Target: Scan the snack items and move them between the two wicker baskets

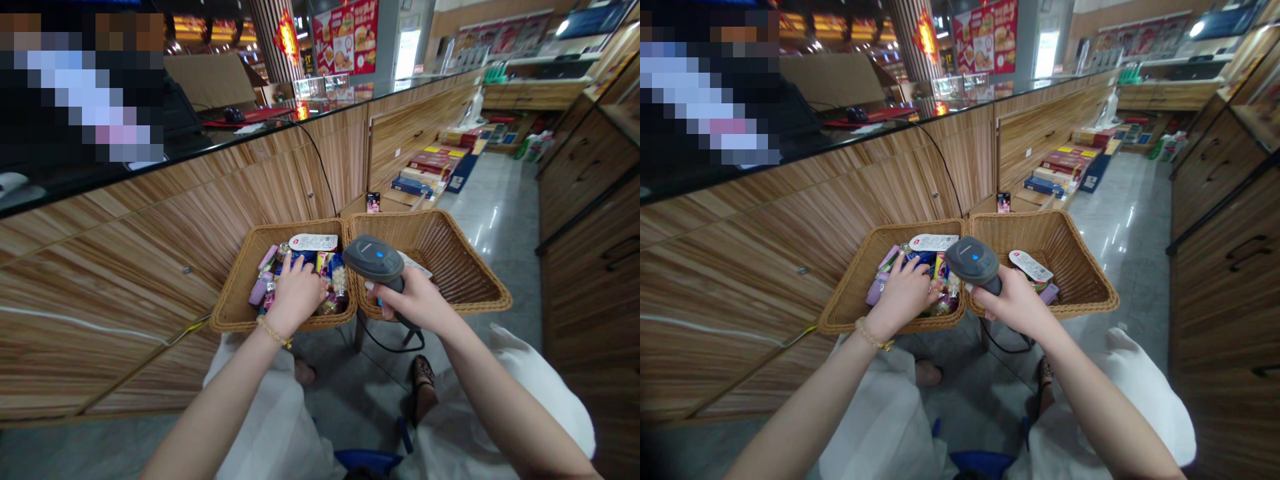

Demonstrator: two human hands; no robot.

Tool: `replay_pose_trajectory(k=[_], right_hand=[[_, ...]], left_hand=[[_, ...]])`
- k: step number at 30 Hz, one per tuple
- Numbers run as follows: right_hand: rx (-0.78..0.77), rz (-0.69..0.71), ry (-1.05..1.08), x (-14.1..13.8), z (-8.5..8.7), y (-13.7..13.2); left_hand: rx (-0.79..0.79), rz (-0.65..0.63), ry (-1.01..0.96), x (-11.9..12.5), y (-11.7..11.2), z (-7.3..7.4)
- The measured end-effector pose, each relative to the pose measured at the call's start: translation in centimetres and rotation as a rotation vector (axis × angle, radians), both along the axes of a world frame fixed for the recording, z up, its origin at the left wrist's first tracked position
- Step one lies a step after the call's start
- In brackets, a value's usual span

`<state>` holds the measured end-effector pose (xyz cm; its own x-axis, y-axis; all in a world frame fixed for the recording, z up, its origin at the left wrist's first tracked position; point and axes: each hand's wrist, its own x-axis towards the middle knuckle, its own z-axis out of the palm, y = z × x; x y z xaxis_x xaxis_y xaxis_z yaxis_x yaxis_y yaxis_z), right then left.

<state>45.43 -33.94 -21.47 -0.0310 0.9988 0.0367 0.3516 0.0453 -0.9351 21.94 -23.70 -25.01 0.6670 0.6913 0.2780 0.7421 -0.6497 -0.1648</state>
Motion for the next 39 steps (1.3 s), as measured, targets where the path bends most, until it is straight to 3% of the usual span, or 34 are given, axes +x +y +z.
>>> replay_pose_trajectory(k=[6,9,13,19,28,39], right_hand=[[-0.003,0.026,0.017,0.1,-0.1,0.1],[-0.008,0.022,0.02,0.1,-0.2,0.1],[0.003,0.023,0.019,0.1,-0.3,0.1],[0.008,0.021,-0.012,0.1,-0.2,0.2],[0.015,0.005,-0.022,-0.1,-0.2,0.1],[0.018,0.021,-0.033,-0.2,-0.2,0.1]], left_hand=[[0.094,0.033,-0.141,-1.6,1.9,1.8],[0.043,0.073,-0.267,-2.0,3.6,2.3],[-0.092,0.075,-0.401,-1.6,5.3,1.1],[-0.052,0.046,-0.472,-1.3,6.0,-0.9],[-0.072,0.046,-0.581,-1.6,6.0,-1.2],[-0.158,-0.056,-0.733,-1.4,5.8,-0.8]])
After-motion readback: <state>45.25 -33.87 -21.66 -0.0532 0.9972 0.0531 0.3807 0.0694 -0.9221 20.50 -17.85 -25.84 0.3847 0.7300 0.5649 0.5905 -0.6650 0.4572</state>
